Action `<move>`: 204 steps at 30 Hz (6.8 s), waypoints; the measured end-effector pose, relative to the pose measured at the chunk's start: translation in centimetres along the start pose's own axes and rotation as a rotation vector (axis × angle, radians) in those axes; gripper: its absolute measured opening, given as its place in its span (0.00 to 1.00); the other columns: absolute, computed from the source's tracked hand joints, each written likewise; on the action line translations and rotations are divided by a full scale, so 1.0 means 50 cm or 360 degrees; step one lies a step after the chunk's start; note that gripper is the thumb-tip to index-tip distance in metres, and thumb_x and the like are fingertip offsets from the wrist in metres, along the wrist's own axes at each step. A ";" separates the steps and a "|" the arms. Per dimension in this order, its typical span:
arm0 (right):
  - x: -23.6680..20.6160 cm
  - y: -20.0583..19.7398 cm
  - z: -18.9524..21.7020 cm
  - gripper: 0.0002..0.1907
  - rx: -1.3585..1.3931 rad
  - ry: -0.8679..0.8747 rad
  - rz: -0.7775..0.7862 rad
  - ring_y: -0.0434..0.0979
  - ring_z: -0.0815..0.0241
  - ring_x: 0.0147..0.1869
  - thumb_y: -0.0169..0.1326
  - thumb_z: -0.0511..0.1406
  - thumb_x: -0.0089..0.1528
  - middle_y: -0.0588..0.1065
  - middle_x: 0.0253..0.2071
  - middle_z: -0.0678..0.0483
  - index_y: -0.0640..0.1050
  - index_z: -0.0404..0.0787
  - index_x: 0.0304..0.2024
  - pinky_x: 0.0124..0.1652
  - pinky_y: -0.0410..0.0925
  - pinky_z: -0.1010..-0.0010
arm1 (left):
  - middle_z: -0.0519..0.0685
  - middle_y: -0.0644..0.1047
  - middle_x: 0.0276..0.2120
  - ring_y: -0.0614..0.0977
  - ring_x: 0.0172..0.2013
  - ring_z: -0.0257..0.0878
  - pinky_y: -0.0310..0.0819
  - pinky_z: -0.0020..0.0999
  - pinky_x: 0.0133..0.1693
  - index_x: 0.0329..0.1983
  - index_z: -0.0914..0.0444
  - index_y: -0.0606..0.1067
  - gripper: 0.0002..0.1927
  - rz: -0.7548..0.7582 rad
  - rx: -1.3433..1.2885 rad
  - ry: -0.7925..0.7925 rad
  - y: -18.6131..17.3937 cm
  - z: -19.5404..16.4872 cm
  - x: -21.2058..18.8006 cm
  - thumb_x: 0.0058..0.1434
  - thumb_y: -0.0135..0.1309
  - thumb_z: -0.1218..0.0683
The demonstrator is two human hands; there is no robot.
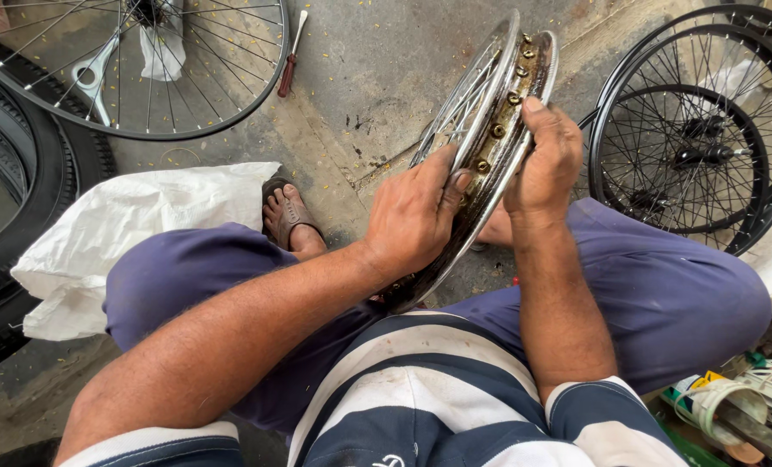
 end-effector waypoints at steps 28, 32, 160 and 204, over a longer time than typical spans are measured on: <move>0.048 0.133 0.008 0.21 -0.0460 -0.0097 0.0964 0.77 0.67 0.53 0.57 0.25 0.62 0.76 0.49 0.55 0.72 0.35 0.58 0.53 0.73 0.76 | 0.60 0.79 0.31 0.80 0.37 0.61 0.70 0.52 0.39 0.41 0.64 0.72 0.21 -0.0146 0.0387 -0.0596 -0.185 0.160 0.213 0.69 0.53 0.40; 0.082 0.166 0.013 0.13 -0.0340 -0.0293 0.0836 0.82 0.62 0.48 0.56 0.25 0.70 0.80 0.48 0.50 0.78 0.35 0.57 0.48 0.77 0.71 | 0.55 0.80 0.29 0.80 0.32 0.52 0.72 0.45 0.37 0.41 0.62 0.75 0.21 -0.0279 0.0307 -0.0711 -0.224 0.201 0.201 0.66 0.53 0.39; 0.180 0.385 -0.300 0.08 0.0465 0.0426 0.0743 0.63 0.68 0.30 0.42 0.38 0.79 0.69 0.34 0.57 0.72 0.44 0.52 0.28 0.59 0.78 | 0.46 0.79 0.29 0.76 0.29 0.32 0.73 0.31 0.33 0.45 0.66 0.78 0.18 -0.0556 0.0161 -0.1067 -0.260 0.324 0.156 0.70 0.54 0.45; 0.118 0.425 -0.210 0.10 -0.0429 -0.0918 0.0834 0.70 0.55 0.46 0.41 0.30 0.77 0.68 0.44 0.48 0.60 0.34 0.59 0.46 0.68 0.60 | 0.44 0.78 0.27 0.75 0.28 0.31 0.71 0.31 0.31 0.45 0.64 0.78 0.17 -0.0563 0.0105 -0.1094 -0.268 0.294 0.182 0.70 0.53 0.45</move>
Point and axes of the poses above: each hand's wrist, its own x-axis towards the middle knuckle, its own y-axis out of the palm, z = x × y, the point moved 2 cm from there along x, towards the middle knuckle
